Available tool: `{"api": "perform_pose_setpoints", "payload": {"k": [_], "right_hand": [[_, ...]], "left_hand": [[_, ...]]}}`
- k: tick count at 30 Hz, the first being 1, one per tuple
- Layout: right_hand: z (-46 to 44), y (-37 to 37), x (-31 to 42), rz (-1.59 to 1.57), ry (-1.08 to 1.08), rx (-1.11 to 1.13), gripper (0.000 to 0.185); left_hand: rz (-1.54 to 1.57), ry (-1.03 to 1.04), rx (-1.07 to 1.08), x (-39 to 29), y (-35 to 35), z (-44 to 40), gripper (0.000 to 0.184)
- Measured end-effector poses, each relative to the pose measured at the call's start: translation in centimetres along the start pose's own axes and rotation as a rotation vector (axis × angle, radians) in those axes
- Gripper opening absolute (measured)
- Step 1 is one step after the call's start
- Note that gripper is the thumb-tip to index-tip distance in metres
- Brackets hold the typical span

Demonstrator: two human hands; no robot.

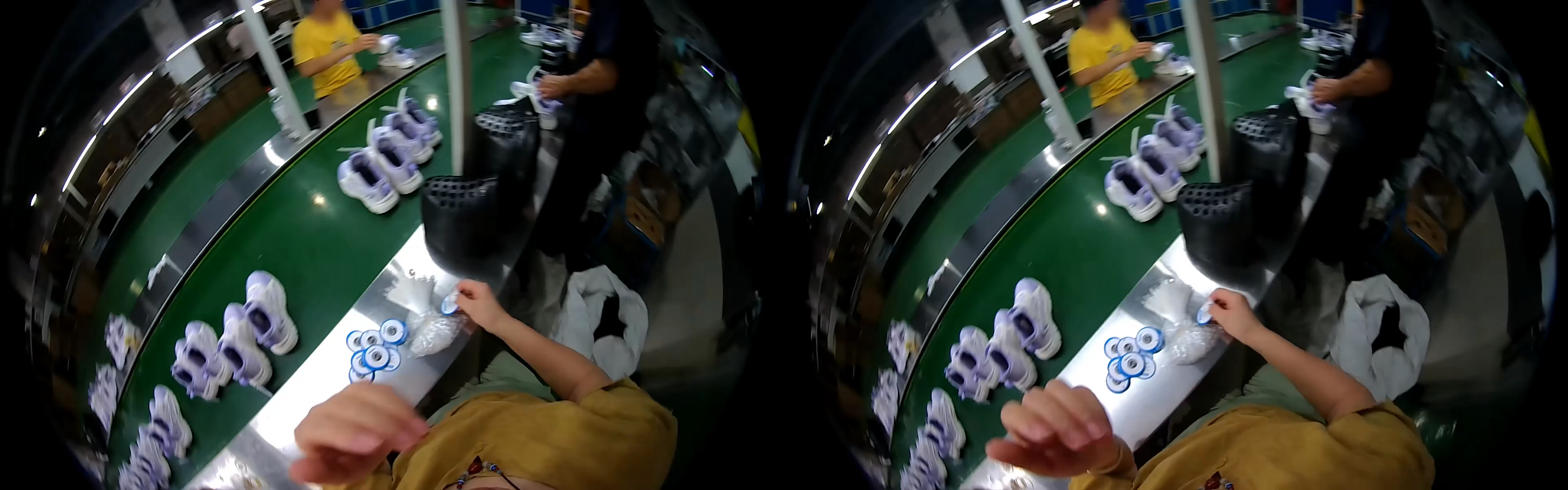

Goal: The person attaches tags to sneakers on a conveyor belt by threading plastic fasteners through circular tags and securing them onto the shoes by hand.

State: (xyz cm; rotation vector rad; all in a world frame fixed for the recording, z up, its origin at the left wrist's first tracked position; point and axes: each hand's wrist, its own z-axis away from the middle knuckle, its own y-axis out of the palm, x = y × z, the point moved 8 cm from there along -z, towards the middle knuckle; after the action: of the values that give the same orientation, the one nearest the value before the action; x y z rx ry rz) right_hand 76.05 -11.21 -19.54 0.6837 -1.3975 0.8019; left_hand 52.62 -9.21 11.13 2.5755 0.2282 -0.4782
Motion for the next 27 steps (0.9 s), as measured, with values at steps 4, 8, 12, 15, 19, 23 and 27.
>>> {"api": "perform_pose_setpoints", "payload": {"k": [4,8,12,15,19,23,27], "right_hand": [[-0.7,0.6,-0.5,-0.01,-0.027,-0.029,0.008],[-1.5,0.5,-1.9,0.011,-0.039,-0.045,0.008],[-1.3,0.2,-1.7,0.004,-0.036,-0.064,0.008],[-0.9,0.5,-1.5,0.077,0.015,0.009,0.007],[-0.6,0.5,-1.4,0.098,-0.029,-0.021,0.007],[0.0,0.6,-0.5,0.088,-0.018,-0.052,0.008],[0.0,0.4,-0.5,0.051,-0.123,-0.12,0.007]], "left_hand": [[-0.071,-0.129,0.15,-2.0,0.1,2.7,0.036],[-0.246,0.122,0.142,-3.7,0.1,4.0,0.028],[-0.279,0.375,-0.013,-4.8,-1.8,5.5,0.022],[-0.226,0.433,-0.075,-4.6,-2.6,5.7,0.021],[-0.171,0.495,-0.129,-4.5,-3.8,5.9,0.02],[-0.147,0.524,-0.194,-4.6,-5.2,6.2,0.018],[-0.132,0.554,-0.261,-4.9,-6.4,6.7,0.017]]}}
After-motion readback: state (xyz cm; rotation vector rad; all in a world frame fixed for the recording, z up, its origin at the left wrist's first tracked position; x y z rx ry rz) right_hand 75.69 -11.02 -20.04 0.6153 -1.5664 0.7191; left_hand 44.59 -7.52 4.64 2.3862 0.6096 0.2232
